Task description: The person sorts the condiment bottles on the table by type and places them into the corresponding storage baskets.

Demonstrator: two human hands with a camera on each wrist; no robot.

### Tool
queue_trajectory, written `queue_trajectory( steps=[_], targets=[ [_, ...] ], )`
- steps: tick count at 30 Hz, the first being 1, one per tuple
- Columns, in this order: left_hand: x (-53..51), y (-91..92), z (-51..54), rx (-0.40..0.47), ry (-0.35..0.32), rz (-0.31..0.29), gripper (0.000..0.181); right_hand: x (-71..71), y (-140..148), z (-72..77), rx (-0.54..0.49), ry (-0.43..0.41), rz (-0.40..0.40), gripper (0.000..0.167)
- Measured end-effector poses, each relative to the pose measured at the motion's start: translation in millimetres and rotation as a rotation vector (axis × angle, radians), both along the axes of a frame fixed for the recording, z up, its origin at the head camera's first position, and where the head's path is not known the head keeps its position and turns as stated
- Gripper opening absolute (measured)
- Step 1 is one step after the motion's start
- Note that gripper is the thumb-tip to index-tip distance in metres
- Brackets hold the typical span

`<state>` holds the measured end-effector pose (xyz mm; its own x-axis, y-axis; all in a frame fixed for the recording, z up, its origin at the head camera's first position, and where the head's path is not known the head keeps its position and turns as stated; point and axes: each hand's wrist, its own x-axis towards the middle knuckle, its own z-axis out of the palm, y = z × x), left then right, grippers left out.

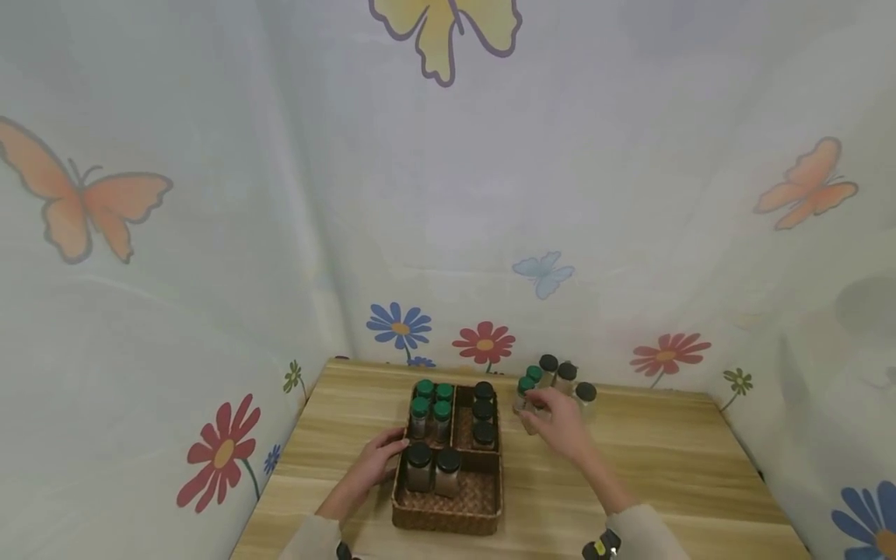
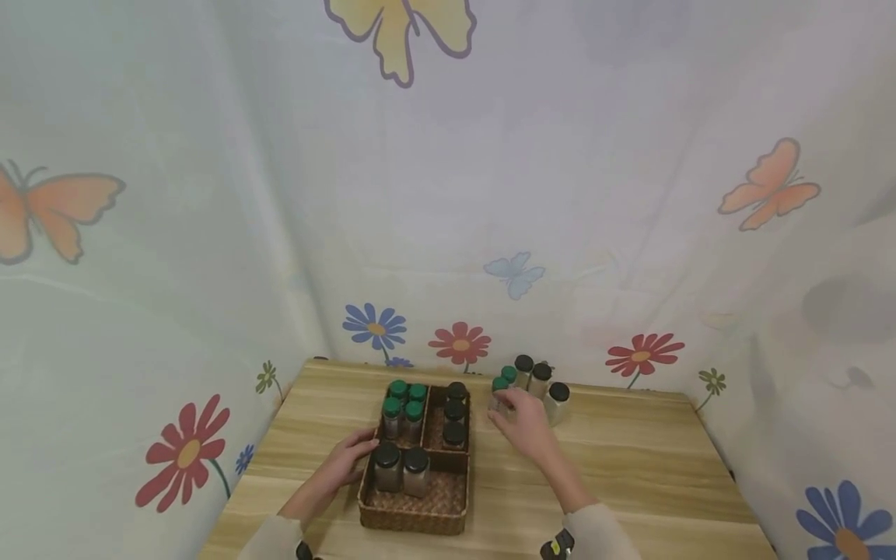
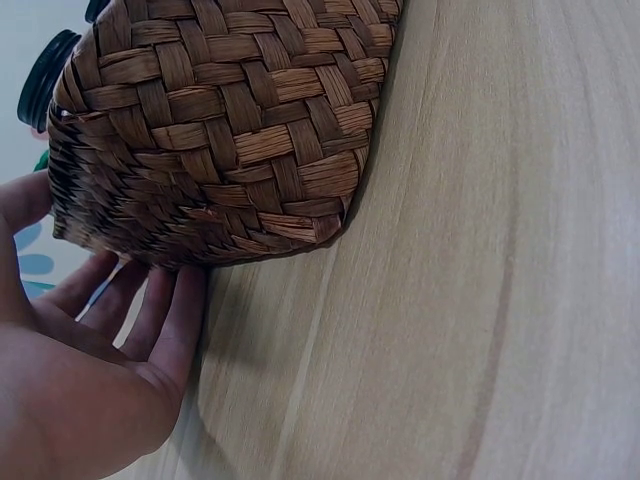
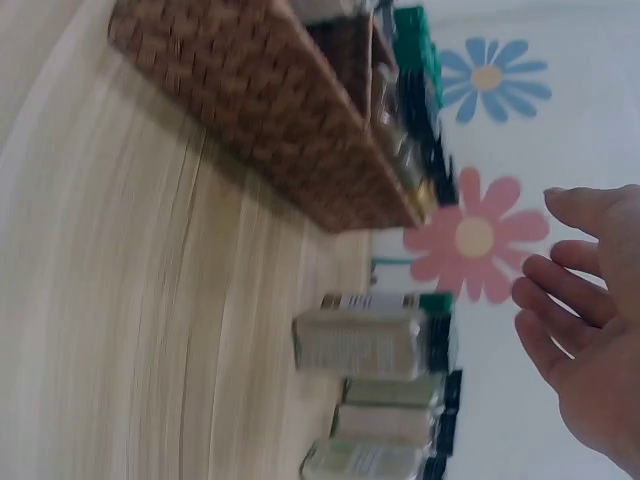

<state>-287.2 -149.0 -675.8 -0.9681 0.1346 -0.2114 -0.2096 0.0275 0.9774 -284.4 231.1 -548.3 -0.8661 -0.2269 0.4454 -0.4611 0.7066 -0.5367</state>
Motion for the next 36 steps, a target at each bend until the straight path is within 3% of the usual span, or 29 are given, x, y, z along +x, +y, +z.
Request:
queue_trajectory(
  steps=[7, 17, 26, 30, 36],
  targets=[
    [1.3, 0.9, 1.6, 0.000, 0.003, 0.003, 0.055, -17.0, 19, -10.9, -0.007, -0.001, -0.066, 0.038],
    [-0.5, 2.3, -5.1, -0.001, -0.006, -0.022, 0.058, -28.4, 33, -35.1, 0.033, -0.199, -0.162, 0.059],
    [0.3, 3.3, 3.2, 0.003, -0.004, -0.019, 0.059, -32.7, 26, -39.8, 0.029, -0.248, -0.161, 0.065],
    [2.4, 3.1, 3.7, -0.005, -0.003, 0.003, 0.057, -32.4, 24, -43.6, 0.020, -0.309, -0.166, 0.067],
    [2.9, 3.0, 3.8, -0.005, -0.007, 0.016, 0.054, -33.9, 22, -46.0, -0.037, -0.320, -0.176, 0.065]
  ],
)
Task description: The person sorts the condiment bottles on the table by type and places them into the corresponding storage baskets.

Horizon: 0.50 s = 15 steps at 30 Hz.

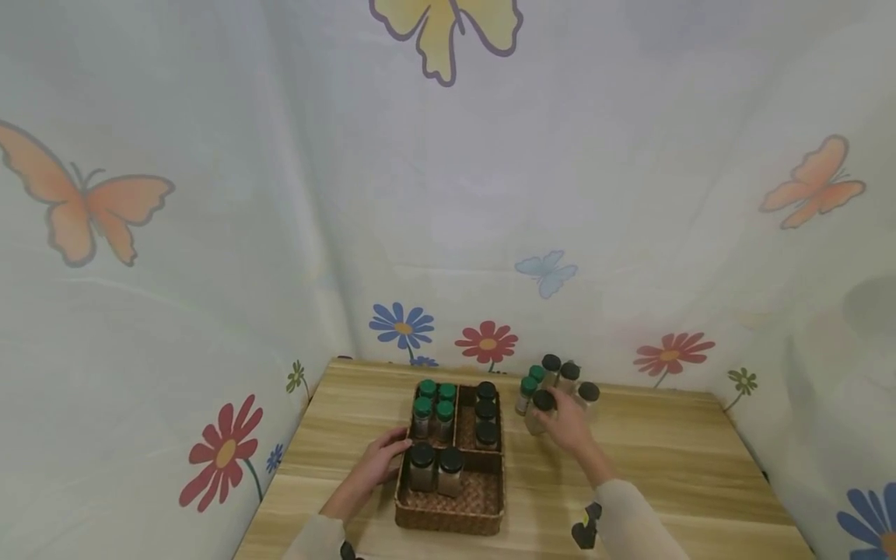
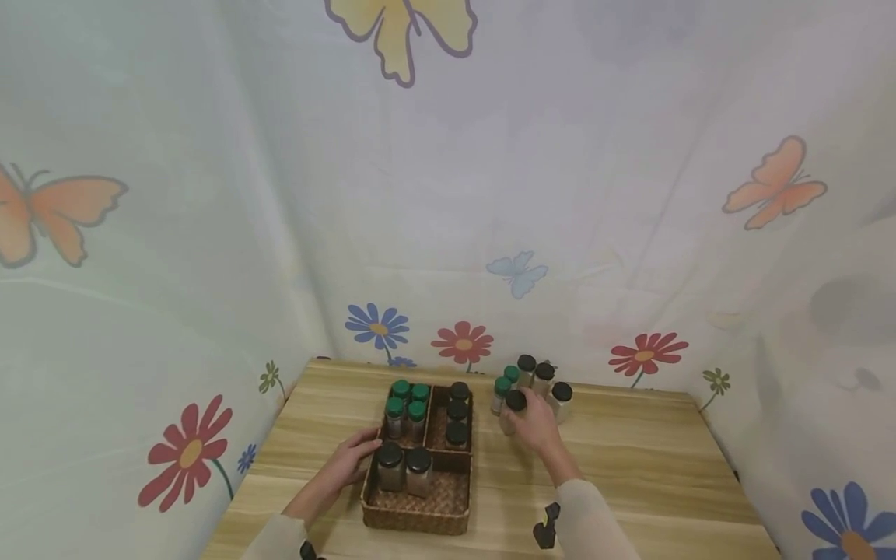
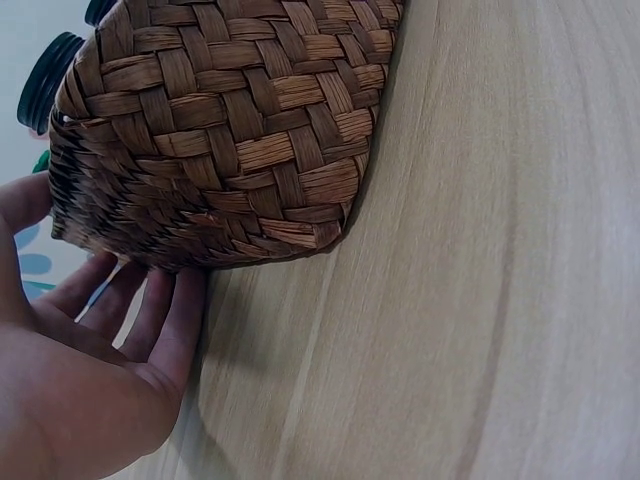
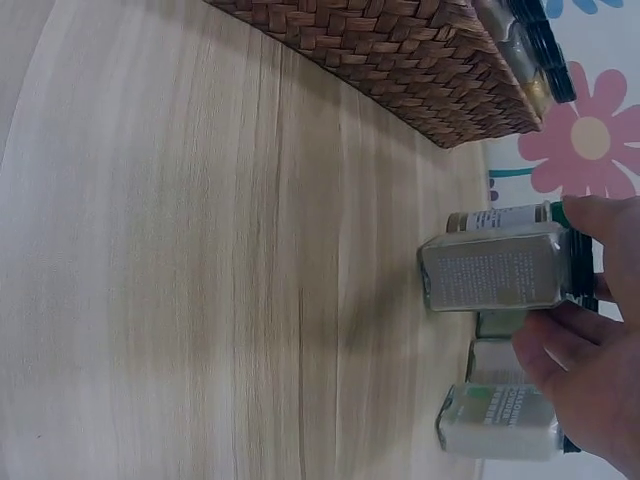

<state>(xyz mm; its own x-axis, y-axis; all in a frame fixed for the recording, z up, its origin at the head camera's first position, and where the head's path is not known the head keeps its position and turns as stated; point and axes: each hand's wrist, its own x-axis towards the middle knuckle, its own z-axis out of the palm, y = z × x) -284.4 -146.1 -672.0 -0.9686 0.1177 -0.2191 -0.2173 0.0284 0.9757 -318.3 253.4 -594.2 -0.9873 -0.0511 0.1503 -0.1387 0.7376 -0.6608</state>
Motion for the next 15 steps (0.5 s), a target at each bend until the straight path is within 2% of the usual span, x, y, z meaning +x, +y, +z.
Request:
queue_trajectory(
  steps=[7, 15],
  targets=[
    [-0.9, -1.8, -0.4, 0.004, 0.018, -0.012, 0.056, -1.9, -2.5, 0.0, -0.009, 0.011, -0.020, 0.057],
    [0.5, -3.3, -0.6, 0.024, 0.009, -0.024, 0.058, -2.7, -3.8, -3.1, 0.008, 0.035, -0.033, 0.053]
  ],
)
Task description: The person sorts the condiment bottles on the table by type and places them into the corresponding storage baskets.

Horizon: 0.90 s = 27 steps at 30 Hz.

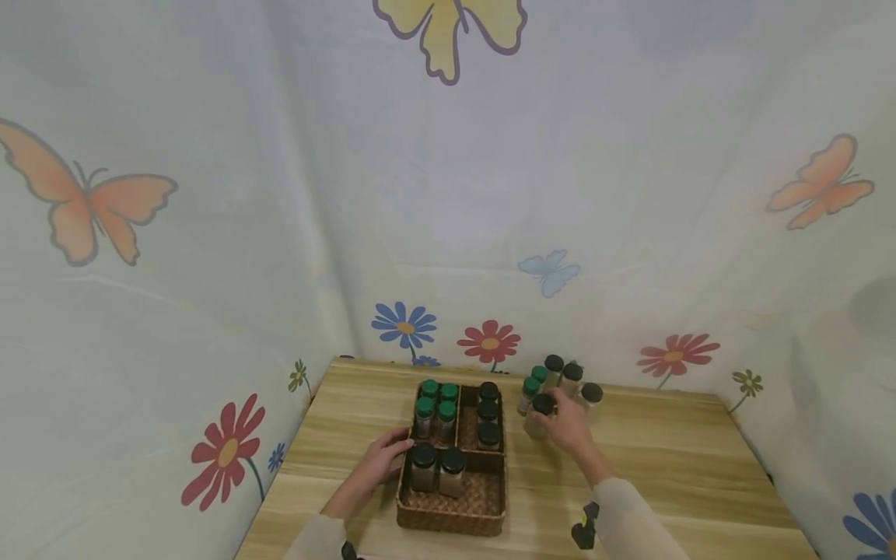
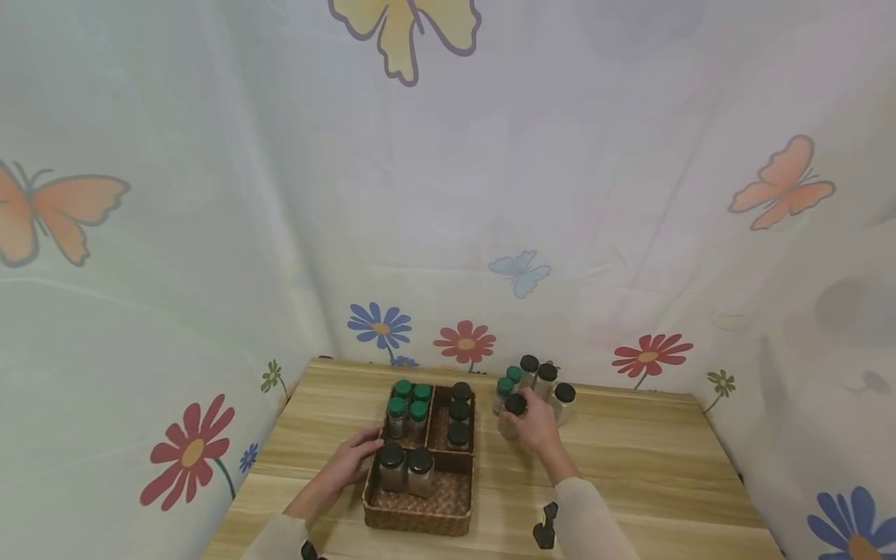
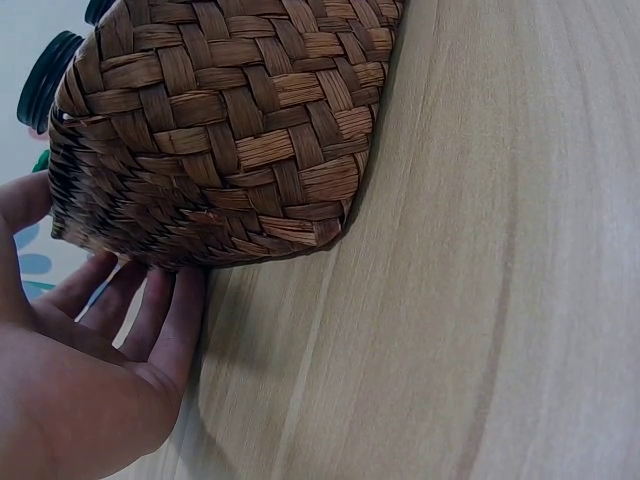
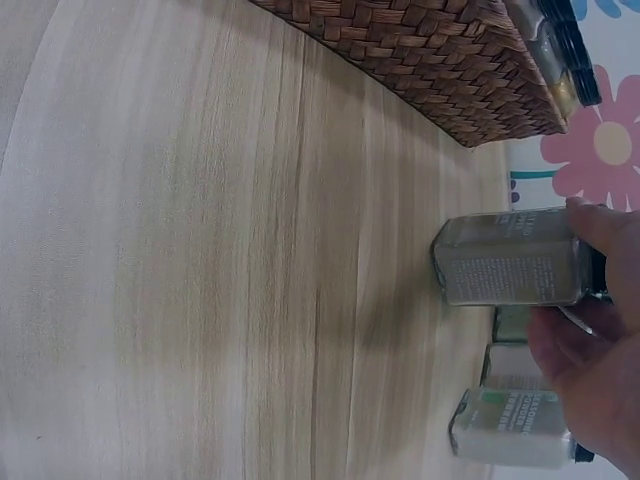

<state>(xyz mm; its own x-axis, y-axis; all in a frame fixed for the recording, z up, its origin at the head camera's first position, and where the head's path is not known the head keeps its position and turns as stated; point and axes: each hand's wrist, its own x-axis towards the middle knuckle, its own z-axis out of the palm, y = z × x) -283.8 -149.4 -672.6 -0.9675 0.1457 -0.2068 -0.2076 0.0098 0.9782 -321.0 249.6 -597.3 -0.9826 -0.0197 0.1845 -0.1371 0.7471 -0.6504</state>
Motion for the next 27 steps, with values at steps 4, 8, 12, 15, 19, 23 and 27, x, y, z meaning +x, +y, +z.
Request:
queue_trajectory(
  steps=[4, 8, 12, 15, 19, 23, 27],
  targets=[
    [0.8, 0.7, -0.2, -0.001, 0.000, 0.000, 0.058, -0.1, 0, -2.1, -0.004, 0.010, -0.011, 0.051],
    [-0.1, 0.6, -0.9, 0.004, -0.011, 0.005, 0.057, -0.8, 1, -2.1, 0.016, 0.032, -0.006, 0.048],
    [-1.6, 0.0, -2.4, 0.008, -0.016, 0.011, 0.057, -1.4, 0, 1.2, 0.068, 0.065, 0.043, 0.044],
    [-2.3, 0.1, -3.1, 0.007, -0.011, 0.010, 0.057, -1.7, 3, 7.2, 0.127, 0.103, 0.104, 0.040],
    [-1.1, 1.0, -3.4, 0.004, -0.005, 0.005, 0.057, 0.9, 8, 23.7, 0.170, 0.157, 0.212, 0.034],
    [0.8, 1.2, -2.9, 0.005, -0.003, 0.012, 0.056, 11.7, 12, 48.7, 0.168, 0.164, 0.335, 0.032],
    [0.3, 0.6, -1.5, 0.008, -0.001, 0.018, 0.057, 27.4, 8, 77.9, 0.160, 0.143, 0.429, 0.032]
  ],
)
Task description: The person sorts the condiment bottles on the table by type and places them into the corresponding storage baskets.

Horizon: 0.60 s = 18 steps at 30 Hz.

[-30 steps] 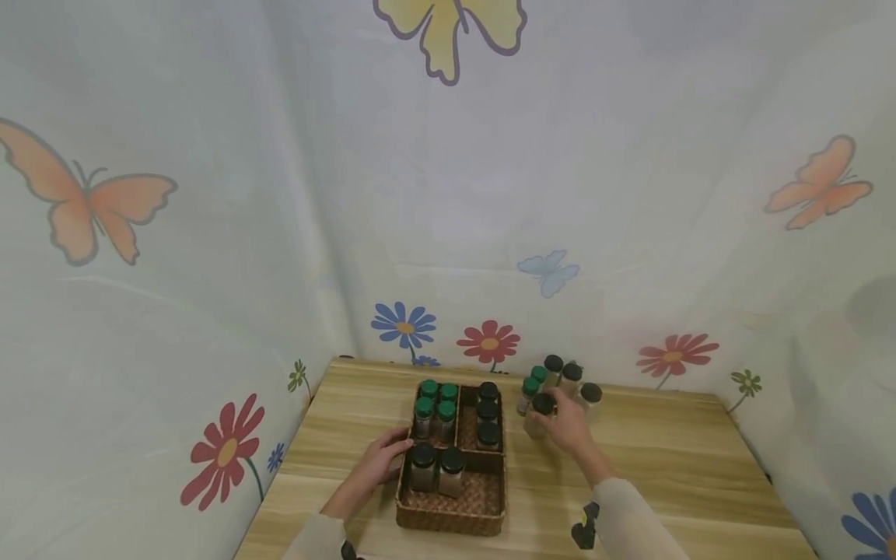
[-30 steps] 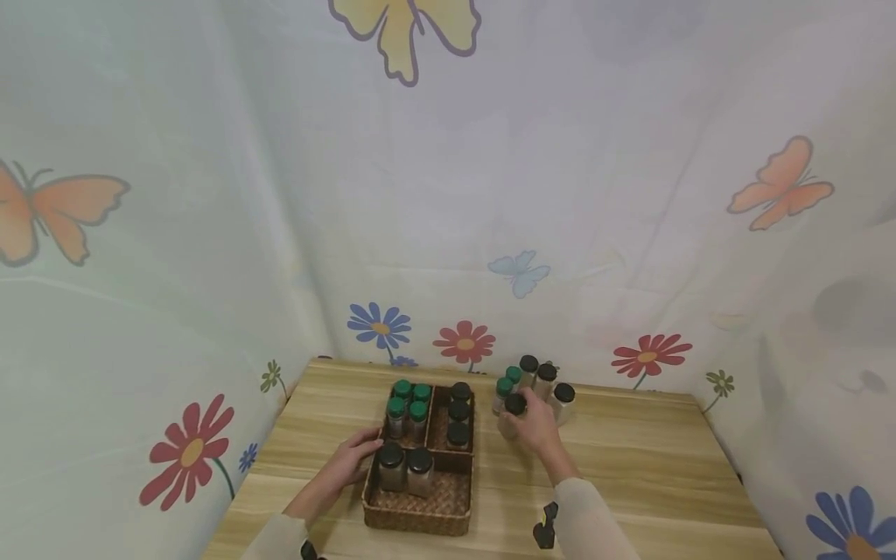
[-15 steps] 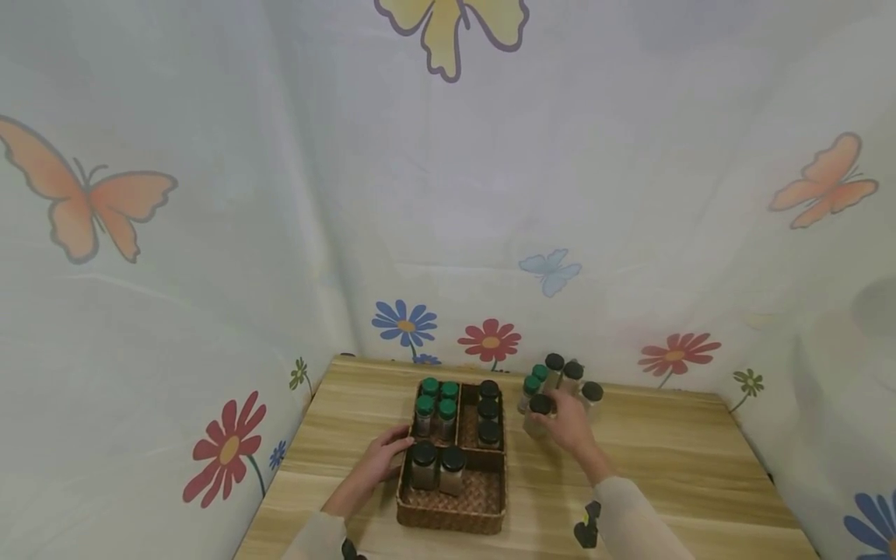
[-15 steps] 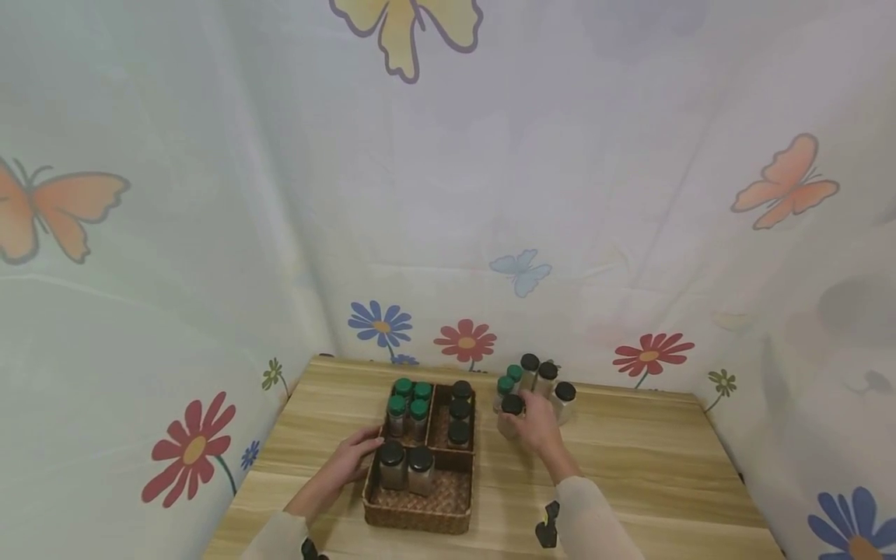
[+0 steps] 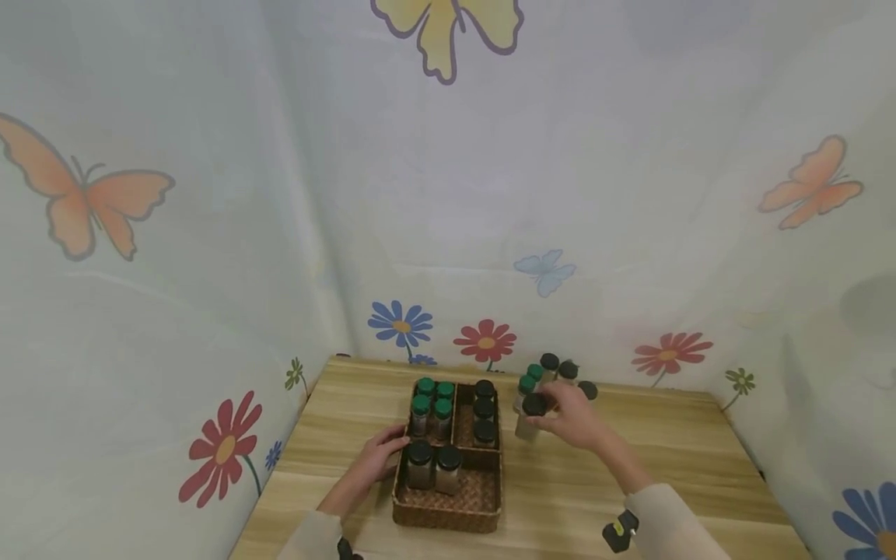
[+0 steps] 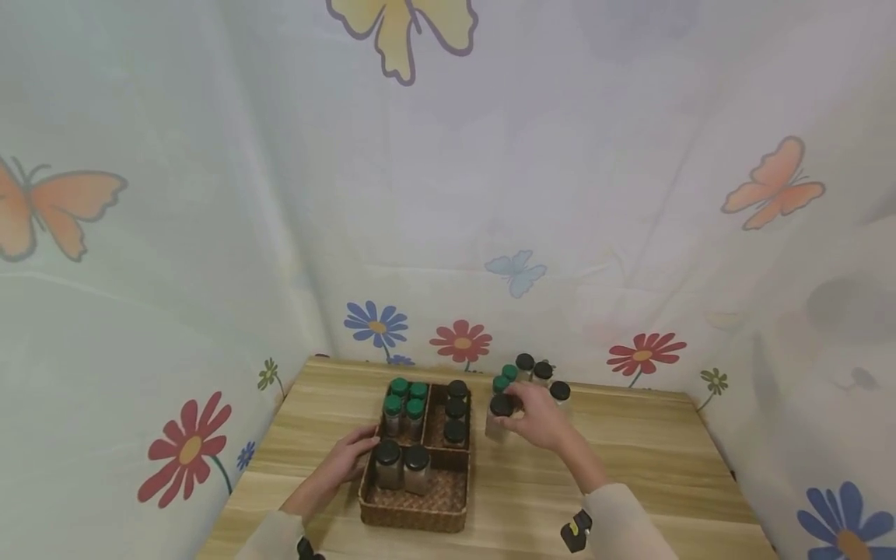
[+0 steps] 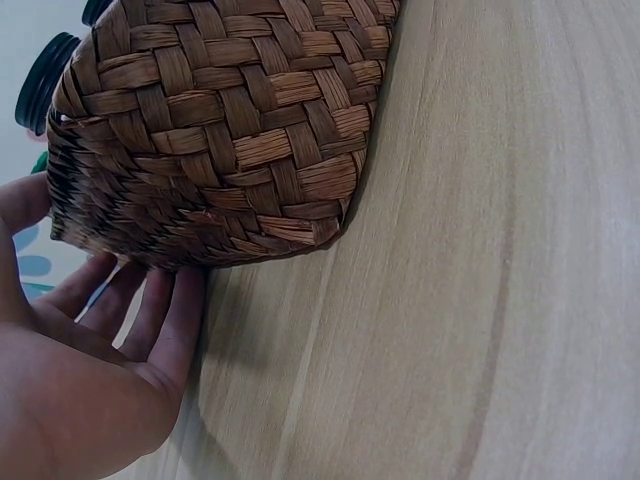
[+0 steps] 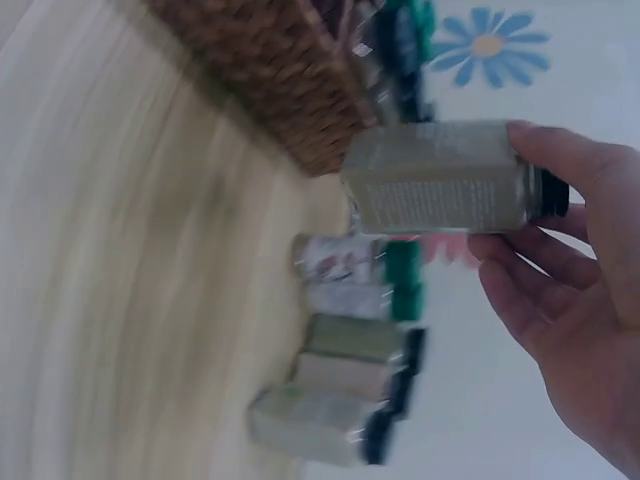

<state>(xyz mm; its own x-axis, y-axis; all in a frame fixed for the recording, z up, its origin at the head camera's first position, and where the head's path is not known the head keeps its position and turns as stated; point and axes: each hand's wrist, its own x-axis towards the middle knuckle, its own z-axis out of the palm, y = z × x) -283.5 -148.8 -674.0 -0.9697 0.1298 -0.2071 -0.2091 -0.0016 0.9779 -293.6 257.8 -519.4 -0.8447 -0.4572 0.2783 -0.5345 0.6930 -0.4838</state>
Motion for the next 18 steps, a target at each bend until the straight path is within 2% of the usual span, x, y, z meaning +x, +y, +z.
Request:
queue_trajectory(
  steps=[4, 8, 13, 18],
  targets=[
    [0.0, 0.0, 2.2, -0.015, 0.003, 0.000, 0.055, 16.0, -11, 25.8, 0.010, -0.045, 0.073, 0.033],
    [0.7, -1.1, 2.7, -0.023, -0.001, 0.000, 0.056, 29.0, -29, 37.4, 0.013, -0.081, 0.153, 0.036],
    [1.0, -0.5, 2.6, -0.022, -0.011, 0.004, 0.055, 39.9, -51, 32.6, 0.077, -0.121, 0.220, 0.041],
    [0.8, -0.9, 2.7, -0.027, -0.005, -0.011, 0.056, 44.2, -64, 12.8, 0.126, -0.136, 0.225, 0.047]
  ],
)
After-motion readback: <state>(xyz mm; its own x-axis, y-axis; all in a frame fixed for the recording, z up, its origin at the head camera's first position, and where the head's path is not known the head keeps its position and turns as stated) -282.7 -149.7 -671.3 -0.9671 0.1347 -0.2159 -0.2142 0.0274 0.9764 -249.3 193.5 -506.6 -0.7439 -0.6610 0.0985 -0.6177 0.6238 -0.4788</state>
